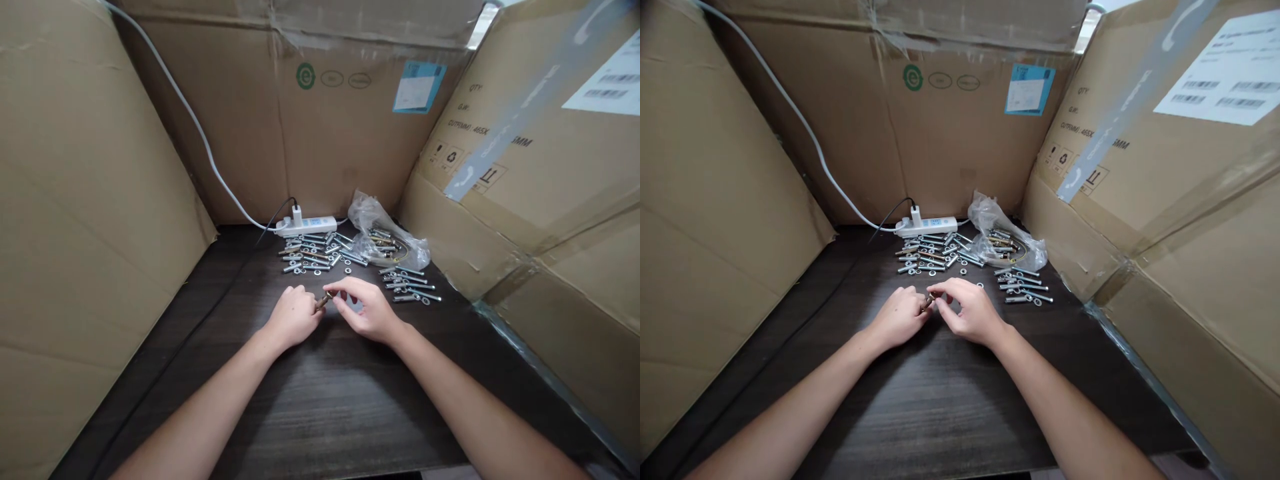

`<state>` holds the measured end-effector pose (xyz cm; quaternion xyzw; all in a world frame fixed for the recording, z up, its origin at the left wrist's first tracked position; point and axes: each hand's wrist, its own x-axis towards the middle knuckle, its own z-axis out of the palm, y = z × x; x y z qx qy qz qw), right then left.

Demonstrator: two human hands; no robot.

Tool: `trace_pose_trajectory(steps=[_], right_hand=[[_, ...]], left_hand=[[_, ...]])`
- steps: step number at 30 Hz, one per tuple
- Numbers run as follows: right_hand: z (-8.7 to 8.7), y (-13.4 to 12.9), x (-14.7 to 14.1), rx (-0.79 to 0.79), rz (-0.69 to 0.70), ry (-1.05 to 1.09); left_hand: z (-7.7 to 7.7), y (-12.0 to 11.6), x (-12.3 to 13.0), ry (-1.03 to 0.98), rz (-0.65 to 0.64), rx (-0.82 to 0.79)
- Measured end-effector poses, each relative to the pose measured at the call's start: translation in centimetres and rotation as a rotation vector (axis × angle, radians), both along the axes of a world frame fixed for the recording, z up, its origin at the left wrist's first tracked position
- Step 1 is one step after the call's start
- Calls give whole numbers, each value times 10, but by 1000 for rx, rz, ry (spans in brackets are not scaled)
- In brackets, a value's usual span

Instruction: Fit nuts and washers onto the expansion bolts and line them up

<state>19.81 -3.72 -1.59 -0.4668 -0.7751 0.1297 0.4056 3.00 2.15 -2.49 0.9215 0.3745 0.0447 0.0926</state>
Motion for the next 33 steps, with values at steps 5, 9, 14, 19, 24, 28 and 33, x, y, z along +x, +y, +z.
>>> trace_pose_trajectory(steps=[5, 9, 14, 19, 24, 28, 33], right_hand=[[-4, 3, 1, -16, -50, 1], [-3, 4, 3, -55, -113, -43], [2, 1, 4, -54, -72, -26], [4, 0, 4, -61, -40, -77], [4, 1, 6, -93, -97, -133], [4, 1, 7, -79, -104, -83], [0, 1, 6, -48, -2, -60]], left_hand=[[-2, 1, 0, 39, -21, 38], [-5, 2, 0, 50, -57, 63], [-6, 2, 1, 42, -26, 59], [-5, 2, 0, 46, -30, 68], [-5, 2, 0, 44, -42, 72], [-5, 2, 0, 51, -28, 66], [-5, 3, 0, 46, -24, 56]])
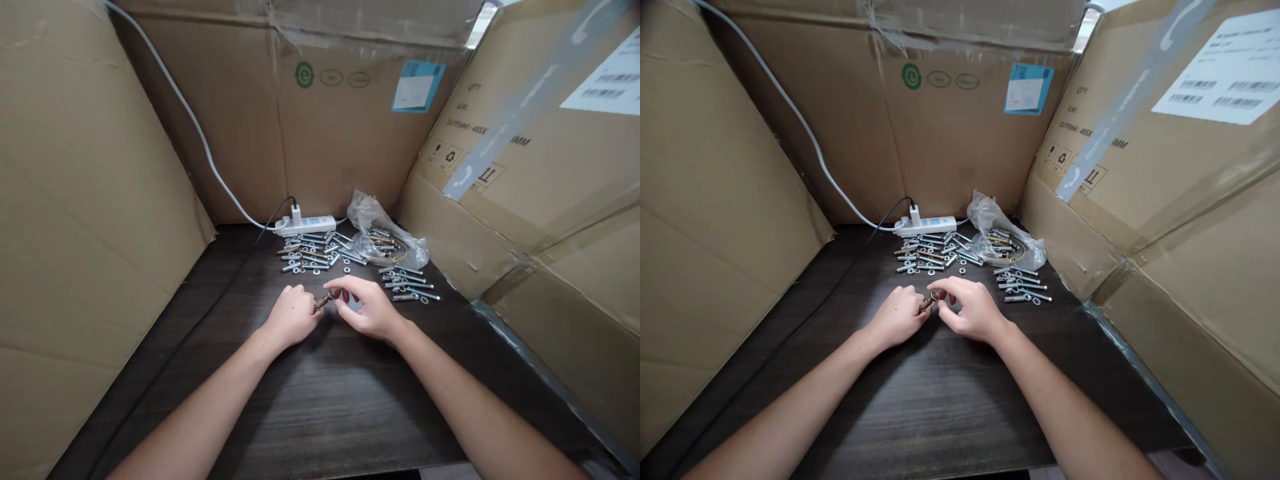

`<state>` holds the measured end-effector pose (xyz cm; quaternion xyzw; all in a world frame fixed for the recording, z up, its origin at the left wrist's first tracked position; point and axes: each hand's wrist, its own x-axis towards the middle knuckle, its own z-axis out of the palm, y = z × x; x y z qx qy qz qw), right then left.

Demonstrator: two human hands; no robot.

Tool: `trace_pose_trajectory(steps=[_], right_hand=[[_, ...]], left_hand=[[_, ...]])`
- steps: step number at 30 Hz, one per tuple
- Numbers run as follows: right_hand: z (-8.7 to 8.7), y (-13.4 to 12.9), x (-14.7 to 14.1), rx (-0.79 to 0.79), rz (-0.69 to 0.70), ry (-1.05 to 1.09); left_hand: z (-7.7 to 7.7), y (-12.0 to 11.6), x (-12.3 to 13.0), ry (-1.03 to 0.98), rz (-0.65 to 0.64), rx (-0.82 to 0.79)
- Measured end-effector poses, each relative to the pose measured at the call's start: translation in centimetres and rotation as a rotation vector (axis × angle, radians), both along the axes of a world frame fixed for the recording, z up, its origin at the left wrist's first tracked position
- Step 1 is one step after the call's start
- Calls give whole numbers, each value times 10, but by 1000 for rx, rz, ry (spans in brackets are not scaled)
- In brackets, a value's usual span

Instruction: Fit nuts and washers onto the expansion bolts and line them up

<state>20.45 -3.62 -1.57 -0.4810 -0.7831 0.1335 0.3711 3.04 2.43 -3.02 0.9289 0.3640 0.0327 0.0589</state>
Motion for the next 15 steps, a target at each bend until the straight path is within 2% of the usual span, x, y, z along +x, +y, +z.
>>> trace_pose_trajectory(steps=[7, 12, 15], right_hand=[[1, 1, -2, -35, -58, -66], [4, 0, -2, 5, -157, -114], [4, -2, -3, 9, -136, -76]], left_hand=[[-1, 0, -1, 13, -24, 31], [-1, 1, -1, 24, -40, 28], [-1, 1, -1, 20, -36, 36]])
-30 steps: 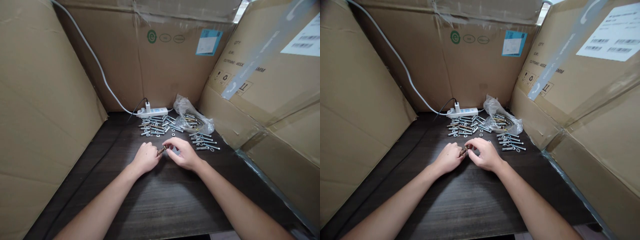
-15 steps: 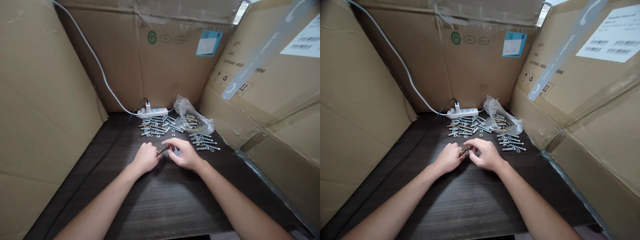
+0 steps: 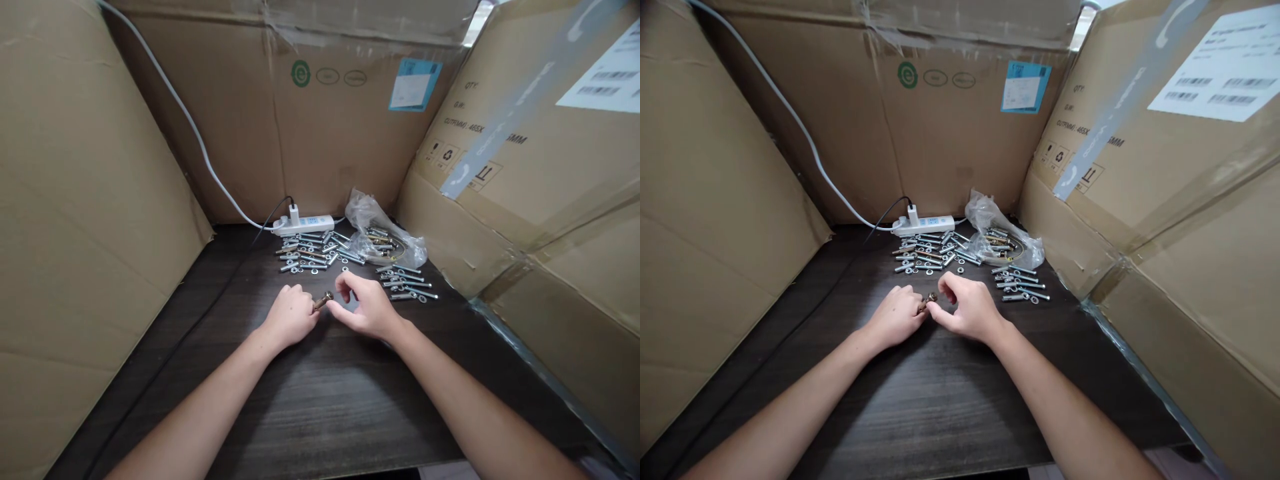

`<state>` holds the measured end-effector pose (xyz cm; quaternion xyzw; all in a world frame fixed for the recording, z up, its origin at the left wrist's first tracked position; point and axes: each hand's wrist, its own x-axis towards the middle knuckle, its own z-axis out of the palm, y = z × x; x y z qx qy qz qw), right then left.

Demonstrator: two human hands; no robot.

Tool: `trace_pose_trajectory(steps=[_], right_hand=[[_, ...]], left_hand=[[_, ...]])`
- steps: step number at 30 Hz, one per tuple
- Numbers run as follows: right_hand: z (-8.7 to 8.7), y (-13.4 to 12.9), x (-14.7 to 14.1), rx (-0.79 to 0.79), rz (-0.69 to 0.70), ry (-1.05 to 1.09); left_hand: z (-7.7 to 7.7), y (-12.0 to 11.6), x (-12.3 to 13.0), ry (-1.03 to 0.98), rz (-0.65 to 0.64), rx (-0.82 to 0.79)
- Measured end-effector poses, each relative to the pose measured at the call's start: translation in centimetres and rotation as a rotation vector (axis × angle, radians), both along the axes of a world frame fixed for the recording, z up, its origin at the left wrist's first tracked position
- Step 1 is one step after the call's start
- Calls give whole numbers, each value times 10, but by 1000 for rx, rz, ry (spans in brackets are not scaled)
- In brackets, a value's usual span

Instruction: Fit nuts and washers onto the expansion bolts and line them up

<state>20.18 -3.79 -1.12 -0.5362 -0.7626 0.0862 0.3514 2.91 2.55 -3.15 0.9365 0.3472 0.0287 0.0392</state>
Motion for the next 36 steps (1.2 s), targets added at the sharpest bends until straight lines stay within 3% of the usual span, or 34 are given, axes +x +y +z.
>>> trace_pose_trajectory(steps=[6, 18, 26, 36], right_hand=[[-3, 0, 0, -6, 118, 22], [0, 2, 1, -51, -24, -50], [0, 0, 1, -36, 121, 13], [2, 0, 1, -54, 42, -35]], left_hand=[[0, 0, 0, 6, 2, 9], [0, 0, 1, -1, 3, -11], [0, 0, 1, -6, 18, -15], [5, -2, 1, 1, -3, -28]])
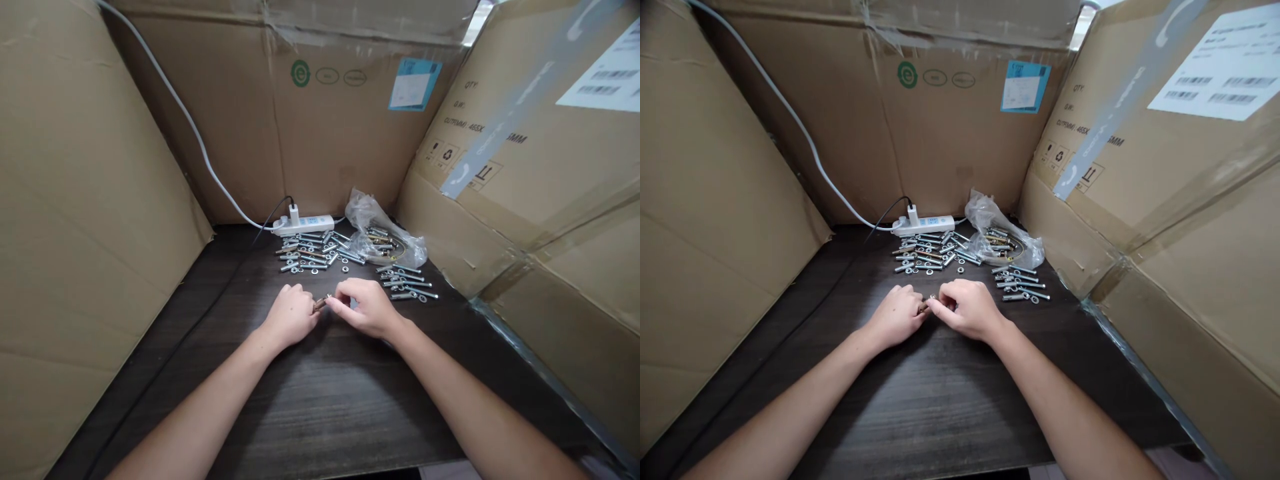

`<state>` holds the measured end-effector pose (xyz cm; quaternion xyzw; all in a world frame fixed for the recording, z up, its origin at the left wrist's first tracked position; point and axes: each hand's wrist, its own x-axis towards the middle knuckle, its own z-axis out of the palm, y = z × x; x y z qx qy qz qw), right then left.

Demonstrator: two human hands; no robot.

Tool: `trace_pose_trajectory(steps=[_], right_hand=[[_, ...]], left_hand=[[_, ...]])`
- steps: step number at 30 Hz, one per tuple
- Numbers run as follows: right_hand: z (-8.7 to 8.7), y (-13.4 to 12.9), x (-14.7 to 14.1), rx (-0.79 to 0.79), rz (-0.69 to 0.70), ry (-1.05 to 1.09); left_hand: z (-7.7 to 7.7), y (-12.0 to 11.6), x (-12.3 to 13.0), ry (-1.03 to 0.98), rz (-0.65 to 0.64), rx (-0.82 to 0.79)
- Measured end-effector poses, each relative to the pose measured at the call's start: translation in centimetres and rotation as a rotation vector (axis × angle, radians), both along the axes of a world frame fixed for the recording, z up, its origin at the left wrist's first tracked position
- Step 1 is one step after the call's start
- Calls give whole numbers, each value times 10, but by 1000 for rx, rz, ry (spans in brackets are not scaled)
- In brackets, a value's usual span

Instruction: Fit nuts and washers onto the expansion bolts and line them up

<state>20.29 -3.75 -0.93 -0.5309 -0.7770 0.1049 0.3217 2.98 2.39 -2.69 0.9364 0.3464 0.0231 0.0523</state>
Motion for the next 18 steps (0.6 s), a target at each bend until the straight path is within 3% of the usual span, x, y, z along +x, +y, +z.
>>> trace_pose_trajectory(steps=[9, 18], right_hand=[[-2, -1, 1, 40, 93, 38], [-2, 1, 0, -9, 12, -18]], left_hand=[[-2, 1, -1, -13, 4, 18], [-2, 0, 0, 2, -18, 27]])
